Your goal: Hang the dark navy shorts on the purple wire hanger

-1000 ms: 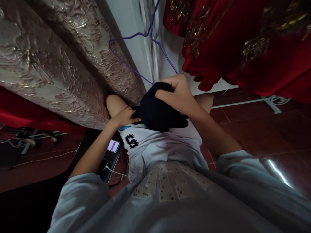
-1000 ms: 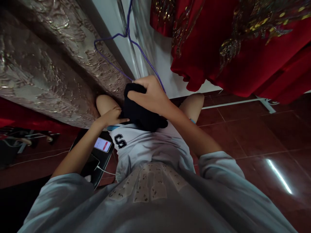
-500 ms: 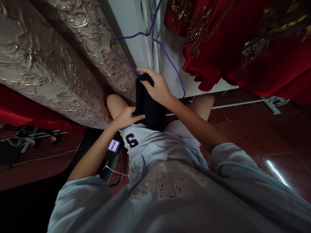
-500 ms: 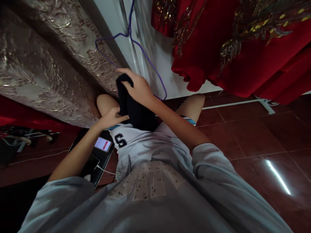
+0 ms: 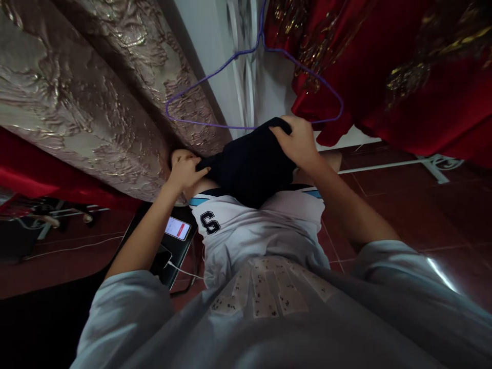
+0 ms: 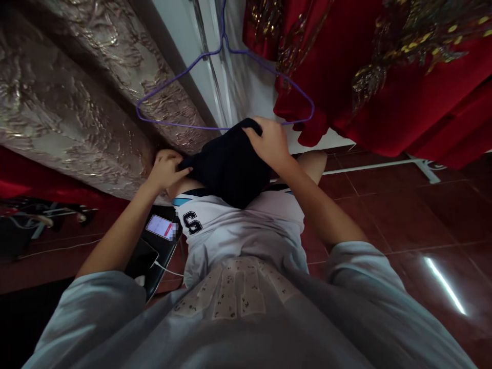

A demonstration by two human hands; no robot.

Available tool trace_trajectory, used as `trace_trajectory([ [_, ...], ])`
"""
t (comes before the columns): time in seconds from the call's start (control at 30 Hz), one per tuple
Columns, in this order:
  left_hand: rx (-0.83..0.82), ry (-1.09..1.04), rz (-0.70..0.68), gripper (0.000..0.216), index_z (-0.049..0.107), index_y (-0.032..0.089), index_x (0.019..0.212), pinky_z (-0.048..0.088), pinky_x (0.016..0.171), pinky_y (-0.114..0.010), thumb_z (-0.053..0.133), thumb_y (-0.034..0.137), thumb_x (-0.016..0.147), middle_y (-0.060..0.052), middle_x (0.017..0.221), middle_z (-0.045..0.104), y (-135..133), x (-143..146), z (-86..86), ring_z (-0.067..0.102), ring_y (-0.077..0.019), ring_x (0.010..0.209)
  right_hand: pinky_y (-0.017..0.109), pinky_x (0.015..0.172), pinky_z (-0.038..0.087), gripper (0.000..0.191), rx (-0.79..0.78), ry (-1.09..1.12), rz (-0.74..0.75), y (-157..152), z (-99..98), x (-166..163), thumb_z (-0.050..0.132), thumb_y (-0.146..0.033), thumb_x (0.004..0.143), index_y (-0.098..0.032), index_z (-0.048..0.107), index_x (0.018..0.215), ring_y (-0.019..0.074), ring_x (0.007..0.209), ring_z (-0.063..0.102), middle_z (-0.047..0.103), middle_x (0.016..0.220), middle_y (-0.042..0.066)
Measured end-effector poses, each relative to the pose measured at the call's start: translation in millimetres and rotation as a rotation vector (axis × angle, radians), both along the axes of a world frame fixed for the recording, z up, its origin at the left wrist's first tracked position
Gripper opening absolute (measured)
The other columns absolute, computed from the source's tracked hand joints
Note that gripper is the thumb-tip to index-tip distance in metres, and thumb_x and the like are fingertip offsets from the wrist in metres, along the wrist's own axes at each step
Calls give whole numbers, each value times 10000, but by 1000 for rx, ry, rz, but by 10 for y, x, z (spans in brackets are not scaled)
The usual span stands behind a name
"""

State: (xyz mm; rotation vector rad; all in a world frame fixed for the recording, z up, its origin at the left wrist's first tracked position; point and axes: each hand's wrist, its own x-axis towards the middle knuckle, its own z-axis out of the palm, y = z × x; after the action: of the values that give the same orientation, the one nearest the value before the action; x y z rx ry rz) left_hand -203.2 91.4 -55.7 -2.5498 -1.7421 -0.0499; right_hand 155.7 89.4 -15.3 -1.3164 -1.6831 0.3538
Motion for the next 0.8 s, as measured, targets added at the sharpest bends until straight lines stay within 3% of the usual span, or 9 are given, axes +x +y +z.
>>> trace_trajectory([
  [0.17,178,-209,-17,274,647,186,980,367,1147,-550,580,439,899,-127,1268,650,-16,-14,434,436,-379,1391,335,687,485,415,12,40,-110,12,199,243,644,-351,857,-220,341,605,186,697,495,380,611,13],
  [0.27,358,-360,-68,237,596,188,943,326,1193,-523,616,408,856,-97,1377,583,-34,-12,762,417,-363,1405,323,664,483,425,21,93,-161,56,238,285,628,-336,858,-222,308,604,187,711,499,358,602,10],
  [0.33,392,-490,-108,253,561,184,876,371,1164,-491,611,431,862,-78,1317,606,-2,63,944,501,-320,1299,324,666,498,415,19,135,-156,90,207,272,611,-334,869,-223,309,607,192,726,514,377,603,11],
  [0.43,281,-742,-152,205,580,212,884,469,1055,-414,529,401,946,-19,1083,660,73,330,1141,577,-221,1053,344,695,533,374,7,183,-114,120,93,186,583,-307,882,-225,345,605,201,741,545,413,612,10],
  [0.5,256,-825,-209,138,627,254,1029,471,1047,-392,511,285,961,0,1054,661,115,566,1237,580,-207,1036,369,726,556,324,7,190,-95,117,9,107,570,-285,884,-226,401,614,213,760,568,434,619,11],
  [0.63,300,-697,-319,559,542,298,1373,408,1127,-399,533,65,865,10,1322,603,226,893,1352,555,-226,1183,425,819,583,213,21,135,-13,26,-32,58,551,-335,923,-223,572,742,256,881,624,534,701,31],
  [0.73,325,-624,-284,498,621,266,1263,429,1094,-414,506,28,841,-9,1185,648,363,885,1358,561,-222,1120,471,976,548,162,99,91,13,-119,89,212,575,-355,917,-231,657,981,293,1111,622,652,959,64],
  [0.8,327,-620,-271,390,666,237,1136,444,1072,-417,509,36,841,-18,1082,658,436,810,1345,561,-211,1087,484,1091,480,301,200,88,-32,-222,196,373,598,-310,884,-255,637,1177,298,1289,550,639,1215,83],
])
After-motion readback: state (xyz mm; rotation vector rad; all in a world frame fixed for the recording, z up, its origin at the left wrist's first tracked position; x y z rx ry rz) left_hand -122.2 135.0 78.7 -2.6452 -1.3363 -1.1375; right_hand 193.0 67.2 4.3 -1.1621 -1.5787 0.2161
